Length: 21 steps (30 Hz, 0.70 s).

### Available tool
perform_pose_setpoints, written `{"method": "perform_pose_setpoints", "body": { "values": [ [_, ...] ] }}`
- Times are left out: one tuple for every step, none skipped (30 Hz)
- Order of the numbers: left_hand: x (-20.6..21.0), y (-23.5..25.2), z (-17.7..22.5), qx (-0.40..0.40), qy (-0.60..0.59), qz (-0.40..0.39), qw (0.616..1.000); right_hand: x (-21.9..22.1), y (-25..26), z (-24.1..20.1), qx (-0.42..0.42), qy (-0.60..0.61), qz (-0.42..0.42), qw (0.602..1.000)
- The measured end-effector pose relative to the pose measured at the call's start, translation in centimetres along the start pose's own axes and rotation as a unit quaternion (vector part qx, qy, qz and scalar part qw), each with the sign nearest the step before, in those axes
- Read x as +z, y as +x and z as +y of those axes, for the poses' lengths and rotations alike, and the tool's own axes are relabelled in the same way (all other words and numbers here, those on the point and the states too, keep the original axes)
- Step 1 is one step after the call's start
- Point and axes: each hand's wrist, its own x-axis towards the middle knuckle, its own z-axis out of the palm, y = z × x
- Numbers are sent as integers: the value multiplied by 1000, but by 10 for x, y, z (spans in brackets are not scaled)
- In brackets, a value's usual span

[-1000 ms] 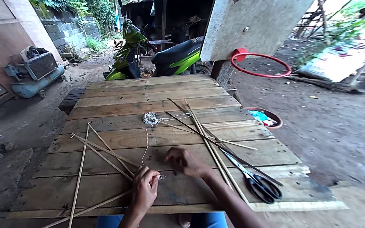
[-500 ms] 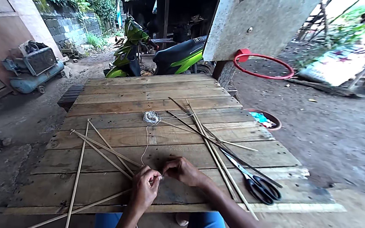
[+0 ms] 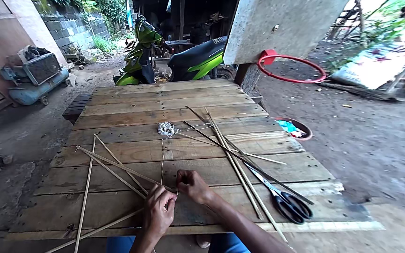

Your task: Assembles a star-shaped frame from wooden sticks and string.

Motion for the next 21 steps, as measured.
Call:
{"method": "perform_pose_setpoints", "body": {
  "values": [
    [-1, -1, 0, 1, 1, 1, 1000, 1, 1, -1, 6, -13, -8, 1000],
    [-1, -1, 1, 2, 2, 3, 1000, 2, 1, -3, 10, -28, -13, 999],
    [-1, -2, 1, 2, 2, 4, 1000, 3, 1, -4, 12, -44, -13, 999],
    [-1, -3, 1, 3, -1, 4, 1000, 4, 0, -5, 14, -58, -13, 998],
    [-1, -4, 2, 2, -5, 3, 1000, 5, -2, -6, 15, -69, -10, 997],
    [-1, -4, 2, 1, -8, 2, 1000, 5, -4, -6, 14, -76, -5, 997],
    [0, -4, 2, -3, -13, 1, 1000, 5, -5, -5, 10, -74, 1, 997],
    [-1, -5, 2, -7, -16, 0, 1000, 5, -5, -4, 5, -65, 6, 998],
    [-1, -5, 2, -8, -15, 0, 1000, 6, -5, -2, 0, -53, 9, 999],
    [-1, -5, 2, -5, -13, 0, 1000, 5, -6, -1, -5, -46, 10, 999],
    [-1, -5, 2, 1, -8, 1, 1000, 5, -6, -1, -9, -44, 10, 999],
    [-1, -5, 2, 7, -3, 3, 1000, 5, -6, -1, -11, -47, 8, 999],
    [-1, -6, 2, 13, 1, 4, 1000, 4, -7, -1, -10, -52, 7, 999],
    [0, -6, 3, 16, 4, 3, 1000, 4, -7, -1, -10, -60, 5, 998],
    [0, -6, 3, 18, 5, 3, 1000, 4, -8, 0, -10, -68, 6, 998],
    [-1, -6, 2, 20, 5, 1, 1000, 4, -8, 0, -12, -77, 6, 997],
    [-1, -6, 2, 21, 3, 0, 1000, 4, -8, 0, -14, -84, 4, 996],
    [-2, -6, 2, 20, 0, -2, 1000, 5, -8, 0, -15, -88, 4, 996],
    [-1, -6, 2, 19, -2, -1, 1000, 4, -8, 1, -17, -90, 5, 996],
    [-1, -6, 2, 19, -4, -1, 1000, 4, -8, 1, -18, -88, 6, 996],
    [-1, -6, 1, 18, -6, -1, 1000, 4, -8, 1, -20, -87, 7, 996]
  ]
}}
